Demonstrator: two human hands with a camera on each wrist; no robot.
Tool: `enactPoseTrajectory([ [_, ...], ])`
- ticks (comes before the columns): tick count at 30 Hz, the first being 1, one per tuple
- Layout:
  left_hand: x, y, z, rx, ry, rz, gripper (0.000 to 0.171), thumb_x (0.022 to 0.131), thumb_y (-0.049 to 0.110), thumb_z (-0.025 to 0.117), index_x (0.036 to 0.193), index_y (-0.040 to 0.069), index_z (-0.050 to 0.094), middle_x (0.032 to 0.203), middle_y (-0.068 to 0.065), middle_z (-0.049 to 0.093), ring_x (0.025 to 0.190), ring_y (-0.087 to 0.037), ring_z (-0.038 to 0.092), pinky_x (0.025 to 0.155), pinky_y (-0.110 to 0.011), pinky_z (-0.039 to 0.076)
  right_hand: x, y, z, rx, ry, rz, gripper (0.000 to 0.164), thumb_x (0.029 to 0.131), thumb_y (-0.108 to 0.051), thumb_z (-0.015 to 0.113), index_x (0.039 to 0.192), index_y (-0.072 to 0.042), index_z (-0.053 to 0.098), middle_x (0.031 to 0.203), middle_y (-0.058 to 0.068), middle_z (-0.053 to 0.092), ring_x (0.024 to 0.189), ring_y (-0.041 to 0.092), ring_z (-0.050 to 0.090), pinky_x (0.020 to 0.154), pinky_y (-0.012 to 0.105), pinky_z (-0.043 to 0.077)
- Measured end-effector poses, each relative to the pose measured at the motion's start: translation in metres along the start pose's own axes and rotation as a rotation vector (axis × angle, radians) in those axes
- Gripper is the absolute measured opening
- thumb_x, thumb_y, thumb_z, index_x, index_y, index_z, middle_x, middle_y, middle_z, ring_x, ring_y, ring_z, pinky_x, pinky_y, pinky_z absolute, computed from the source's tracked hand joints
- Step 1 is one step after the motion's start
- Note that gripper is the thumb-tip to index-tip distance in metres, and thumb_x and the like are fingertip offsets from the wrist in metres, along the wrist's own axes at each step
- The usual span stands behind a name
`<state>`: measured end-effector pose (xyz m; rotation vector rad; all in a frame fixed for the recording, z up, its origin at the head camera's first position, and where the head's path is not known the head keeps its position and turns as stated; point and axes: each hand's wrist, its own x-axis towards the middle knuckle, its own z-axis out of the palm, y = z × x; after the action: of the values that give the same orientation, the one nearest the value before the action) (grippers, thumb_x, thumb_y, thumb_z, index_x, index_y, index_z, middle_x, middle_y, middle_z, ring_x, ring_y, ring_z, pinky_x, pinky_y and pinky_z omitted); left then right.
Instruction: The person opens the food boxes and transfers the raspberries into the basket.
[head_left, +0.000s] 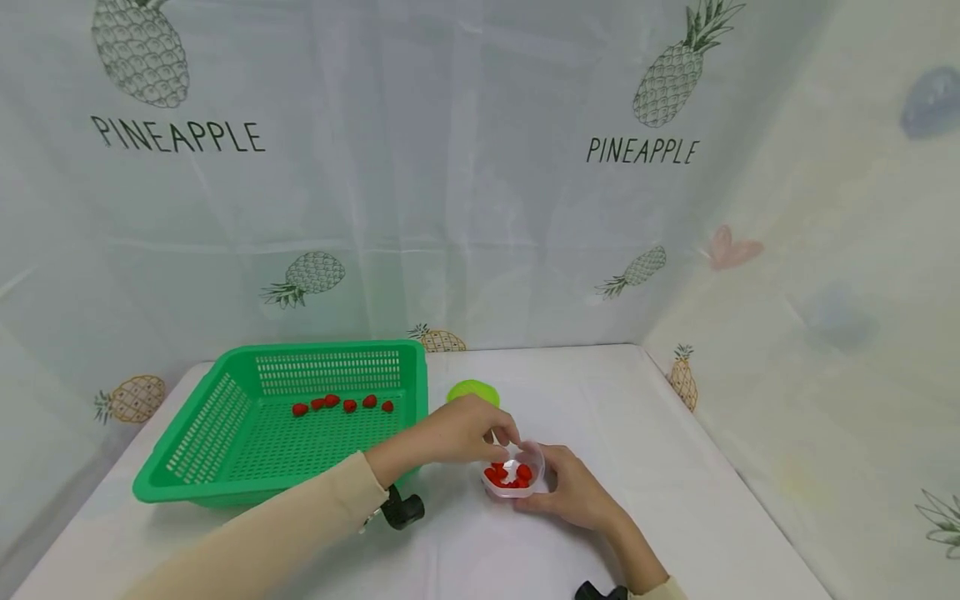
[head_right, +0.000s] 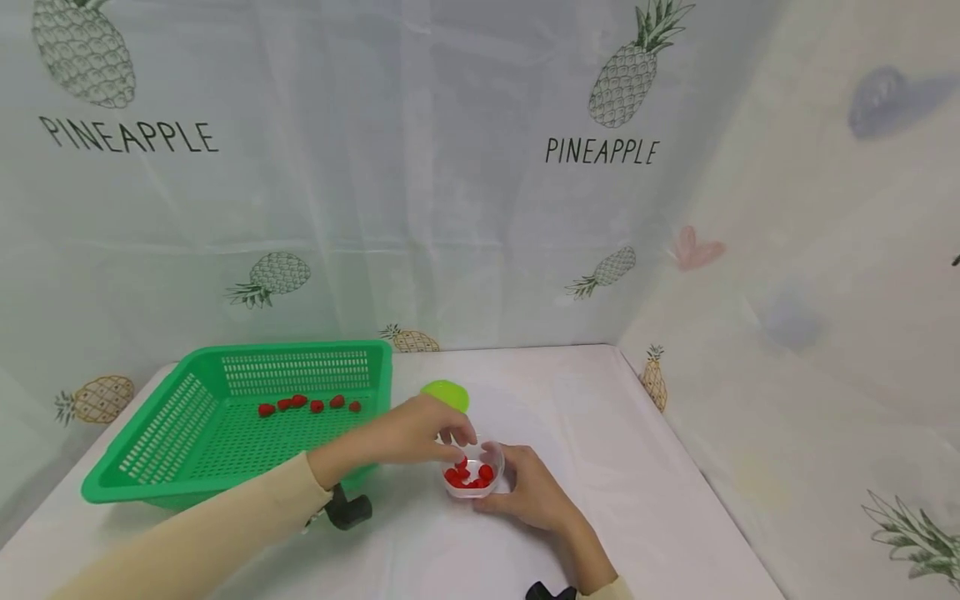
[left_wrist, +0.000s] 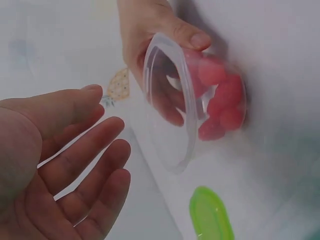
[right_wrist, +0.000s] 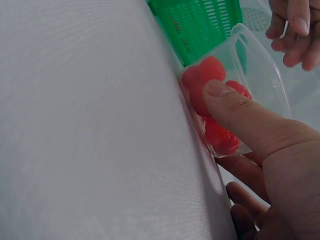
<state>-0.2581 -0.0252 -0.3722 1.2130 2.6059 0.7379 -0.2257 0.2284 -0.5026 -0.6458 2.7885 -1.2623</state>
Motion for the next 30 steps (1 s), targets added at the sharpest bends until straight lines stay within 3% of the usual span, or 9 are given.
enactPoseTrajectory([
  [9,0.011,-0.003,0.026,-0.036,-0.029,-0.027,0.016,0.094,0.008,0.080,0.109,0.015,0.080,0.093,0.012,0.076,0.086,0.000,0.064,0.074,-0.016,0.054,0.002,-0.001,-0.001,0.020,-0.011,-0.030,0.063,0.079,-0.047,0.094,0.135,-0.042,0.066,0.125,-0.027,0.067,0.124,0.011,0.057,0.112,0.053,0.044],
  [17,0.012,-0.009,0.043,-0.072,-0.014,-0.004,0.017,0.093,0.003,0.078,0.106,0.012,0.080,0.089,0.011,0.074,0.084,-0.002,0.062,0.072,-0.016,0.052,0.002,-0.001,-0.002,0.017,-0.013,-0.058,0.056,0.080,-0.045,0.094,0.128,-0.043,0.067,0.122,-0.026,0.069,0.120,0.009,0.059,0.112,0.049,0.044],
  [30,0.016,-0.013,0.059,-0.011,-0.004,0.000,0.017,0.092,0.005,0.079,0.104,0.017,0.081,0.094,0.011,0.078,0.079,0.003,0.061,0.071,-0.015,0.051,0.006,0.000,-0.001,0.022,-0.019,-0.129,0.048,0.082,-0.044,0.093,0.122,-0.039,0.069,0.119,-0.023,0.071,0.116,0.008,0.063,0.113,0.049,0.041],
])
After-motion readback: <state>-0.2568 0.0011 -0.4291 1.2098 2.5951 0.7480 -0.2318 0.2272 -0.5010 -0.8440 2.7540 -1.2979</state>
